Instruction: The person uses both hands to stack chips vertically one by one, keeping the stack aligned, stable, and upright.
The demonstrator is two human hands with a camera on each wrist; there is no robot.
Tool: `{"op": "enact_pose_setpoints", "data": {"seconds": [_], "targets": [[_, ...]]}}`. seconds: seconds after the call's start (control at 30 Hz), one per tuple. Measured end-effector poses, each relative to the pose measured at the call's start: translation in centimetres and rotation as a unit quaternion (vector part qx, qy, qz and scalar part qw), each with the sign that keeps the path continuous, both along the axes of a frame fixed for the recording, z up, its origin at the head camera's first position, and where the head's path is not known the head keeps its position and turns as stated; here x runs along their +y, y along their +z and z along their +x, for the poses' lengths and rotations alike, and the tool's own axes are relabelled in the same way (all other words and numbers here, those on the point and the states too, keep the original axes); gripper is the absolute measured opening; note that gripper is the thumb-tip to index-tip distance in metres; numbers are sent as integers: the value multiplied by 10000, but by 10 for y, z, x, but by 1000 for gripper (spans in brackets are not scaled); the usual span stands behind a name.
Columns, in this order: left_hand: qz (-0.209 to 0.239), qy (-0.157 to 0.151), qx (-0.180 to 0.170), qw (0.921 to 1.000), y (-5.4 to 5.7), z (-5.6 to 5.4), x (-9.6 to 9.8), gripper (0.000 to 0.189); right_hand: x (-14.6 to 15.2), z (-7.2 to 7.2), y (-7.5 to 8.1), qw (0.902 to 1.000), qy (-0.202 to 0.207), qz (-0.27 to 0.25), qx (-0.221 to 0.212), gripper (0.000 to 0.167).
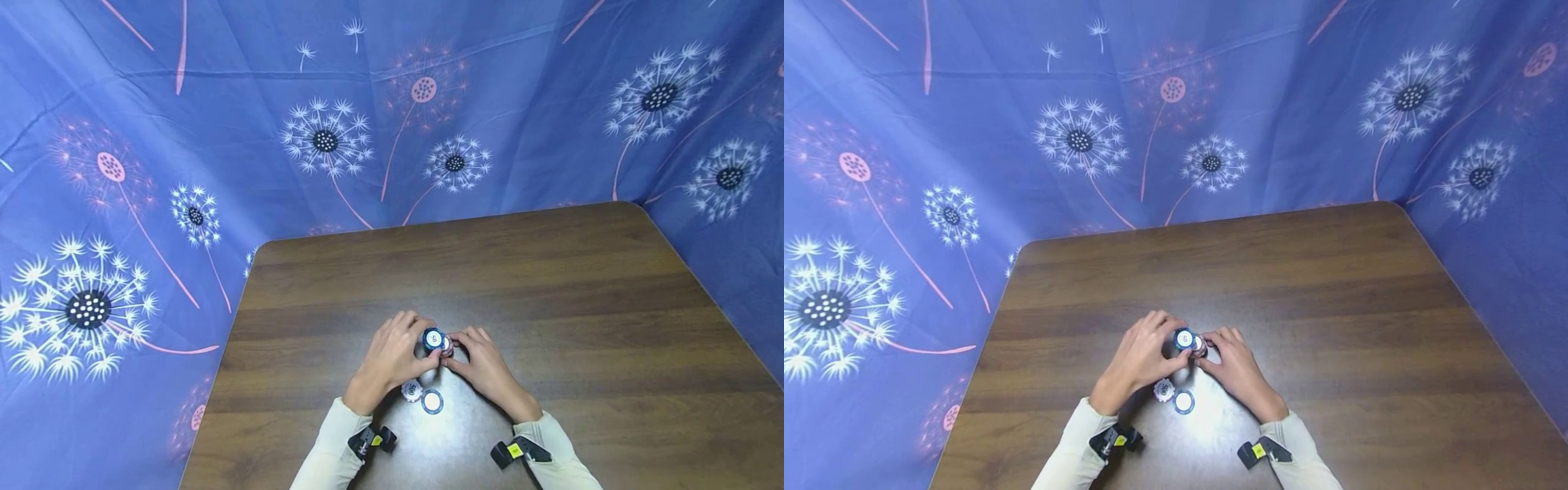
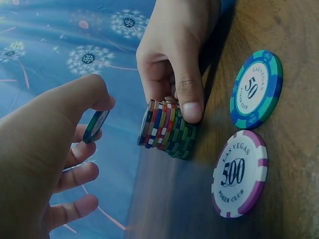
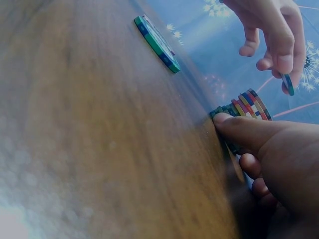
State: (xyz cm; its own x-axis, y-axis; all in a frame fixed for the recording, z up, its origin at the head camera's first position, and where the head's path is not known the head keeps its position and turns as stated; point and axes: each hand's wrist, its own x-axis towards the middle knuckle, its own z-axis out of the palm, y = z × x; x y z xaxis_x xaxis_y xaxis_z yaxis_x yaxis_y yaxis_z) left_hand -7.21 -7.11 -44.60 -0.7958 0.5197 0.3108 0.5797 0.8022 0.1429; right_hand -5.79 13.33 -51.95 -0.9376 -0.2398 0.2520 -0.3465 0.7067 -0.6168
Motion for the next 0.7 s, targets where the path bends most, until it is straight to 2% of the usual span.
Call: {"op": "enact_pose_setpoints", "data": {"seconds": [0.23,0.7], "targets": [[120,-10,61,9999,-4,-2,3,43,1,-1,0,10000,13,32,-36,44],[130,-19,-373,9992,-15,-4,7,44,1,-1,0,9998,-8,89,-159,46]]}}
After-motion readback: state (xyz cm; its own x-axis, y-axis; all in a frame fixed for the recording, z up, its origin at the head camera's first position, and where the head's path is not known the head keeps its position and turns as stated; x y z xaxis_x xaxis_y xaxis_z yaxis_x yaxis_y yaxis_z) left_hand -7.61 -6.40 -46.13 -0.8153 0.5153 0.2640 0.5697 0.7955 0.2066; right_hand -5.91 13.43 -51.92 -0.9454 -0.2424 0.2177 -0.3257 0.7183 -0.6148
